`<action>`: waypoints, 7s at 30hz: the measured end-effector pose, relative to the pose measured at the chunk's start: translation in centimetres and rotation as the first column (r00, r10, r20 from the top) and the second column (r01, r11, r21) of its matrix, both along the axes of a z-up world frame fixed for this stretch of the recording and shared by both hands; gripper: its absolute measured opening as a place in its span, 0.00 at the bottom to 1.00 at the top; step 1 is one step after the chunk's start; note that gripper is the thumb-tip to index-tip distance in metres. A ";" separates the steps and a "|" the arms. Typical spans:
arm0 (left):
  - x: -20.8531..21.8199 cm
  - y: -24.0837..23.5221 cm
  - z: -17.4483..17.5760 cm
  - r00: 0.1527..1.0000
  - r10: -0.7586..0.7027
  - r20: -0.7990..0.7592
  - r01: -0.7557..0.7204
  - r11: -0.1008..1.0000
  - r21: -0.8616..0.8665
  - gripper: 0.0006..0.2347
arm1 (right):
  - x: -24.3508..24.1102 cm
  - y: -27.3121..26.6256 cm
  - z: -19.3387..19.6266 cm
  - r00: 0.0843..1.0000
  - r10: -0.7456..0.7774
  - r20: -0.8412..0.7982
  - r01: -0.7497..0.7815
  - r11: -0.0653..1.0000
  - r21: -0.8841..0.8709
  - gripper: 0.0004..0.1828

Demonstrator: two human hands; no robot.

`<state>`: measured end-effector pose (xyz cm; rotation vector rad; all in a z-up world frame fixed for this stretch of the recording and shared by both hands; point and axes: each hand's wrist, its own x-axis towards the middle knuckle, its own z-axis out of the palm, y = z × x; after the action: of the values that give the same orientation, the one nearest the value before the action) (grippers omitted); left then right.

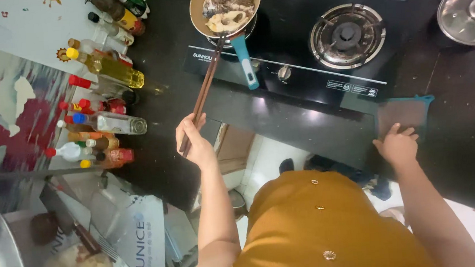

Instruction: The person is frying fish pieces in a pan while wiping down the nearby kitchen wall with a sponge.

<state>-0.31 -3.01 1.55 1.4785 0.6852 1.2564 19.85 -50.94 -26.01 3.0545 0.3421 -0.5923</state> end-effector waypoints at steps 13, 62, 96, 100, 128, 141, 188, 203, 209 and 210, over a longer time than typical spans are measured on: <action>-1.6 -8.5 1.2 0.992 0.118 0.036 -0.117 0.993 -0.029 0.13 | 2.0 -1.6 2.6 0.949 0.290 -0.121 -0.300 0.951 -0.069 0.46; 5.9 -6.3 1.0 0.986 0.156 0.059 -0.155 0.988 -0.025 0.13 | 7.9 -1.6 5.2 0.797 0.382 -0.467 -0.435 0.900 -0.006 0.30; 19.1 3.2 -5.1 0.997 0.029 0.071 -0.035 0.995 0.097 0.09 | 8.4 -1.4 4.4 0.848 0.313 -0.428 -0.381 0.921 -0.080 0.34; 18.0 2.8 -3.5 0.999 0.028 0.016 -0.029 0.997 0.075 0.09 | 8.2 -2.0 4.1 0.860 0.305 -0.410 -0.356 0.933 -0.051 0.33; 18.6 -1.1 -5.6 0.998 -0.063 0.030 0.060 0.995 0.080 0.08 | 7.9 -1.9 4.9 0.863 0.347 -0.366 -0.380 0.925 -0.020 0.30; 22.3 -2.3 -5.3 0.992 -0.114 -0.048 0.118 0.988 0.096 0.08 | 8.0 -1.5 6.2 0.864 0.287 -0.413 -0.327 0.945 -0.030 0.31; 12.7 -1.9 -0.4 0.981 0.128 -0.143 -0.111 0.986 0.124 0.10 | 8.0 -2.0 5.3 0.870 0.325 -0.371 -0.360 0.933 -0.027 0.29; 13.9 -3.2 0.0 0.990 0.100 -0.103 -0.092 0.992 0.086 0.10 | 8.1 -1.1 7.1 0.859 0.268 -0.437 -0.314 0.949 -0.036 0.29; 14.6 -3.3 0.2 0.989 0.067 -0.132 -0.056 0.995 0.086 0.09 | 7.9 -1.7 6.5 0.873 0.269 -0.406 -0.300 0.954 -0.013 0.29; 14.7 -3.1 0.2 0.989 0.052 -0.135 -0.038 0.993 0.109 0.09 | 7.8 -1.7 6.4 0.878 0.293 -0.378 -0.318 0.948 -0.005 0.29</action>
<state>14.38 -6.15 1.74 1.6573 0.7564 1.2495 27.69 -52.67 -19.64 2.7208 0.7762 -1.1316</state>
